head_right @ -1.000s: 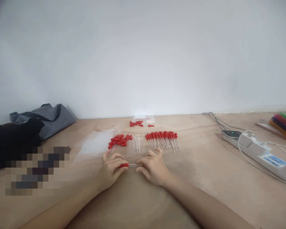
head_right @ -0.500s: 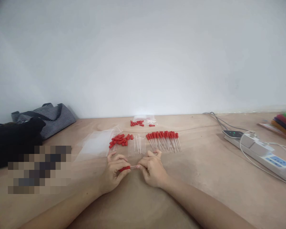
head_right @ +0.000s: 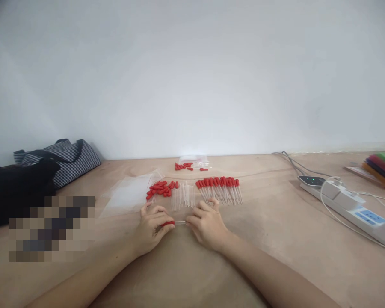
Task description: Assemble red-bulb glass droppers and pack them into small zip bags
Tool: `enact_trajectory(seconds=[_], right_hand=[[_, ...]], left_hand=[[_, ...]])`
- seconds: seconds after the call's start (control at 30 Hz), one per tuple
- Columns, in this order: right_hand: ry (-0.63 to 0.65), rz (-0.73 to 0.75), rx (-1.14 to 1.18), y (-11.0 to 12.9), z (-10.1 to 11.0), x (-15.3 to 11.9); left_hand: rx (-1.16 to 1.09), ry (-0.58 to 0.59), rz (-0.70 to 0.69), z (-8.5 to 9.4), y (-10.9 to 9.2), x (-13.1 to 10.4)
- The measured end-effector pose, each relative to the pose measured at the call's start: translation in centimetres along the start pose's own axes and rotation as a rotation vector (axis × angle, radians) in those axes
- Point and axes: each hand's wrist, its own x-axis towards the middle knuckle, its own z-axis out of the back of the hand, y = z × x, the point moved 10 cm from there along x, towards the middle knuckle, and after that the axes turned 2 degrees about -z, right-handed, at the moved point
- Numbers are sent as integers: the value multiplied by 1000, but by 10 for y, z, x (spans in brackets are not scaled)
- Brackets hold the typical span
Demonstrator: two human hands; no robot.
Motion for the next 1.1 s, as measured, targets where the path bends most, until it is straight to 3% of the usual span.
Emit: enact_trajectory(seconds=[0.07,0.13,0.33,0.47,0.7,0.9,1.1], right_hand=[[4,28,-36,1,-2,-1],[-12,-47,-68,-13,1,0],[-142,-751,-150,-119,20,-14],[-62,-913,-175,-150,9,-19],[27,-936,-205,-155,-3,-21],[-17,-919,-219,-156,2,-22],[-45,-755,-183,-125,2,0]], left_hand=[[16,-8,23,1,4,-1],[44,-43,88,4,14,-2],[126,-84,234,8,39,-5],[138,-71,228,5,40,-3],[144,-66,233,5,41,-4],[157,-114,241,9,42,-6],[325,-182,343,28,66,11]])
